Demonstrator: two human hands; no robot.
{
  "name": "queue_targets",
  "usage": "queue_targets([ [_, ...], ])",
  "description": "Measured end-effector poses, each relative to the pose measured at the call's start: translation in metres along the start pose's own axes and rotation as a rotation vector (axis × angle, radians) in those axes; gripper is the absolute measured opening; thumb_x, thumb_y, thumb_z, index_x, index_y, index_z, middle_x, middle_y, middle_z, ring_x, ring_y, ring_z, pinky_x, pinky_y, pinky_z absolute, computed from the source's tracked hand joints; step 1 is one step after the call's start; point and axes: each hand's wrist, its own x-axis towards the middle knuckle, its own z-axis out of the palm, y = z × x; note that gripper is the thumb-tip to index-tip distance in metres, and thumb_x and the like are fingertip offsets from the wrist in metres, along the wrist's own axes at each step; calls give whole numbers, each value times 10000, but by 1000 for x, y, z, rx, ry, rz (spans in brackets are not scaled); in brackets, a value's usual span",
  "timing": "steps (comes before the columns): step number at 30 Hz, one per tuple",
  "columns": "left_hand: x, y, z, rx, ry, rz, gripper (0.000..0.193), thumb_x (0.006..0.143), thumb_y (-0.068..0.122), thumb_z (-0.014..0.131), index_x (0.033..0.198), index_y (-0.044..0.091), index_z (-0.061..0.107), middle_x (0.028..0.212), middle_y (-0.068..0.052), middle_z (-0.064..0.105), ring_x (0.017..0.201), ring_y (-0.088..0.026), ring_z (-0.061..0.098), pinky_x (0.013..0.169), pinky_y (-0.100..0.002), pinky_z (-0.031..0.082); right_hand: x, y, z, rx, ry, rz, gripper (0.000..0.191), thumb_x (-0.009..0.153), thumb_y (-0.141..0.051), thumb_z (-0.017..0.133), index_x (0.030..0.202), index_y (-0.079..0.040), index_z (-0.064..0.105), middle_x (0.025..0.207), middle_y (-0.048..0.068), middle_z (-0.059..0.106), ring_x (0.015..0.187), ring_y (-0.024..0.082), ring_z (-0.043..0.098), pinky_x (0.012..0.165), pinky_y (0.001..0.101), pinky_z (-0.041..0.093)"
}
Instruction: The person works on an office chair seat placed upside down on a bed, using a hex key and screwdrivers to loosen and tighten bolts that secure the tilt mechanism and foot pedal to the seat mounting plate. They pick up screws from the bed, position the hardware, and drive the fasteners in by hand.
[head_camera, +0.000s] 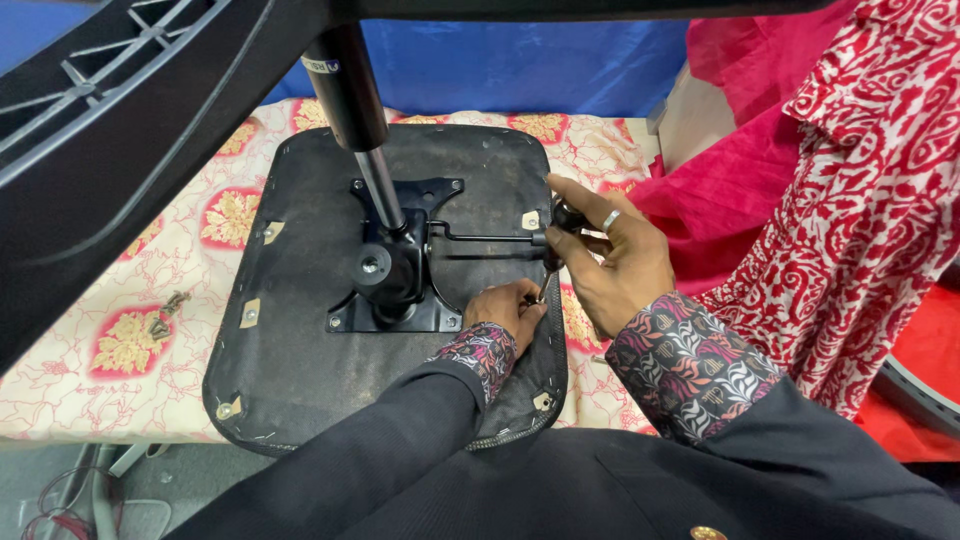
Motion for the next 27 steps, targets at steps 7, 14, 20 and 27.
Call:
queue_targets([
  [7, -2, -3, 2, 31, 47, 71, 221, 889, 298, 721, 1059, 158, 724, 914, -60, 750, 964, -255, 695, 942, -413, 509, -1, -4, 1, -25, -9, 47, 419, 880, -93, 736, 1296, -96, 692, 1082, 27, 672, 978, 115, 692, 847, 257, 571],
  [14, -6, -4, 2, 32, 101, 145, 218, 865, 282, 740, 1038, 150, 725, 861, -66, 740, 937, -273, 691, 925, -433, 501, -1, -5, 4, -151, 39, -31, 386, 868, -122, 802, 1249, -104, 745, 1014, 30, 616, 926, 121, 667, 812, 257, 561],
  [20, -8, -8, 7, 30, 233, 228, 239, 858, 299, 751, 1033, 138, 727, 808, -113, 718, 854, -328, 688, 832, -460, 522, 2, 6, 13, -39, 49, -155, 467, 938, -59, 720, 1397, -107, 646, 1122, 28, 662, 1035, 112, 703, 936, 262, 600],
  [27, -13, -9, 6, 23, 312, 332, 214, 892, 299, 722, 1011, 121, 715, 873, -144, 734, 860, -365, 698, 814, -484, 536, -2, 23, 16, 28, 57, -134, 521, 975, -70, 704, 1477, -107, 572, 1159, 34, 682, 1018, 106, 687, 913, 258, 584],
])
